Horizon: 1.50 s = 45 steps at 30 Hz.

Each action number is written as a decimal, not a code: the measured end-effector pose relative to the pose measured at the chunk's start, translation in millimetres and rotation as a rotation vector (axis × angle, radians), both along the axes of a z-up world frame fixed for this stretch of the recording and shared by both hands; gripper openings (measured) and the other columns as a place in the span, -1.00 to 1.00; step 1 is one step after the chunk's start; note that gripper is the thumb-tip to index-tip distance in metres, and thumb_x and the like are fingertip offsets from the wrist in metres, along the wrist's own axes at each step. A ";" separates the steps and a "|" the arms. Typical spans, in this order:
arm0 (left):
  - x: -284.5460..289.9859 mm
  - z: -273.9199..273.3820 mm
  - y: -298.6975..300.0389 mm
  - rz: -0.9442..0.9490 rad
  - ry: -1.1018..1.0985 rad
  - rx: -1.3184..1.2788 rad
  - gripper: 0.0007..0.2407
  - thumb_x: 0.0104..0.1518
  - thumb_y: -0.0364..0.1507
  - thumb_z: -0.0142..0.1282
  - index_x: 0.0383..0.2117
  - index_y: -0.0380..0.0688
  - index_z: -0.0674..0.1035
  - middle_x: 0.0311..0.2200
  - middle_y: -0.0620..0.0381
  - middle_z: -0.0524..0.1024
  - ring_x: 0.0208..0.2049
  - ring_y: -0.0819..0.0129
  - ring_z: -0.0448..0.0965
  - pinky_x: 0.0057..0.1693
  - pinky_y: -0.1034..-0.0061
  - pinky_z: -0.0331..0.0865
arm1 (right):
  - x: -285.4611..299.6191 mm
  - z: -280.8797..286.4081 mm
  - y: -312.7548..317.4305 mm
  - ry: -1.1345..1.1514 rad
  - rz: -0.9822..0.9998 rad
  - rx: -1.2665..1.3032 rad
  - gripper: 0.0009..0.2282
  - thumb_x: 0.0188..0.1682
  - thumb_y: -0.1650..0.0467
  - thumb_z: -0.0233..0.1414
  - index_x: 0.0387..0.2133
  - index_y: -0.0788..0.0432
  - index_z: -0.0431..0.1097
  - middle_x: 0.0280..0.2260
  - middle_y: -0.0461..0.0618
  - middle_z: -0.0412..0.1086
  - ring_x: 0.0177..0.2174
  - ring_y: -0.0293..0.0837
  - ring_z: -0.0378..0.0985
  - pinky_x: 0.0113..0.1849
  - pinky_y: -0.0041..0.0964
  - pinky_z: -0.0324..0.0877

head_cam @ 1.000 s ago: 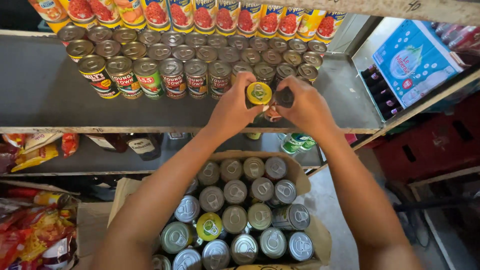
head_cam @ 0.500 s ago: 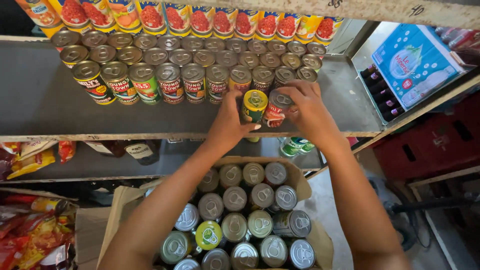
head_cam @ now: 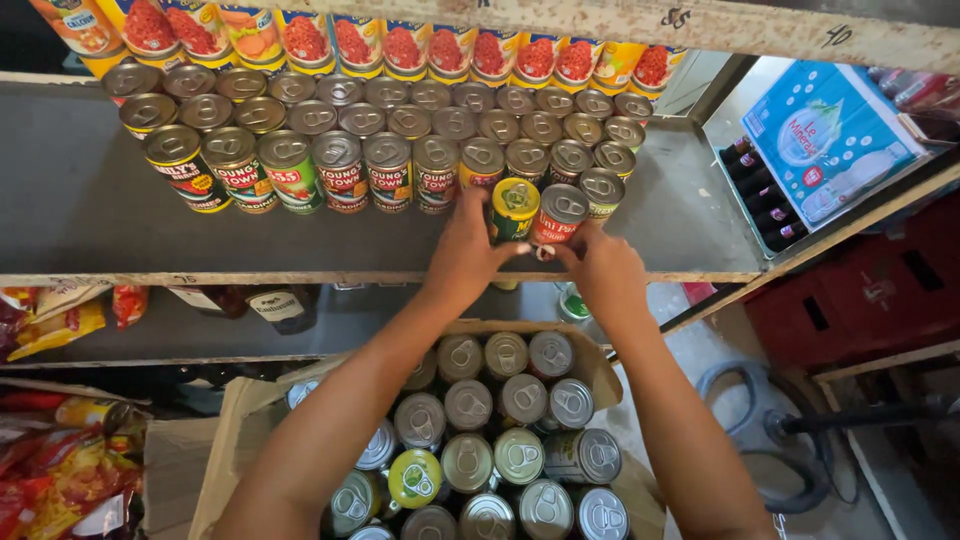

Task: Organizes and stocks various canned goods on grocery store shelves from a box.

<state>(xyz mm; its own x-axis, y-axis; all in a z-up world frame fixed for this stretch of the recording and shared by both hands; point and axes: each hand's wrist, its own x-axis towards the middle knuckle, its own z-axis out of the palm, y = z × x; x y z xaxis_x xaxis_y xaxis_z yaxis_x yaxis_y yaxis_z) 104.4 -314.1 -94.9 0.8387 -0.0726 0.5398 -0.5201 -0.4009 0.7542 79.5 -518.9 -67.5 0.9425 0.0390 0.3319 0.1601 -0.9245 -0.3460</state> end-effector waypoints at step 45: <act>-46.1 80.0 45.8 0.212 -0.571 0.424 -0.64 0.07 -0.37 0.28 -0.05 -0.15 0.45 -0.04 -0.10 0.48 -0.06 -0.11 0.54 0.03 0.11 0.41 | -23.7 46.8 -12.0 -0.149 0.081 0.088 -0.76 -0.05 0.23 0.20 -0.36 0.18 0.52 -0.47 0.14 0.52 -0.46 0.15 0.58 -0.39 0.02 0.44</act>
<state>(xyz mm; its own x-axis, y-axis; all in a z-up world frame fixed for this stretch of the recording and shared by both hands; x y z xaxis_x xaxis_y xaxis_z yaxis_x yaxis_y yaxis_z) 58.3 -268.3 -14.9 0.4548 -0.2396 0.8578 -0.6645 -0.7325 0.1477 55.9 -530.9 -20.7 0.8778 0.0773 0.4727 0.2880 -0.8737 -0.3921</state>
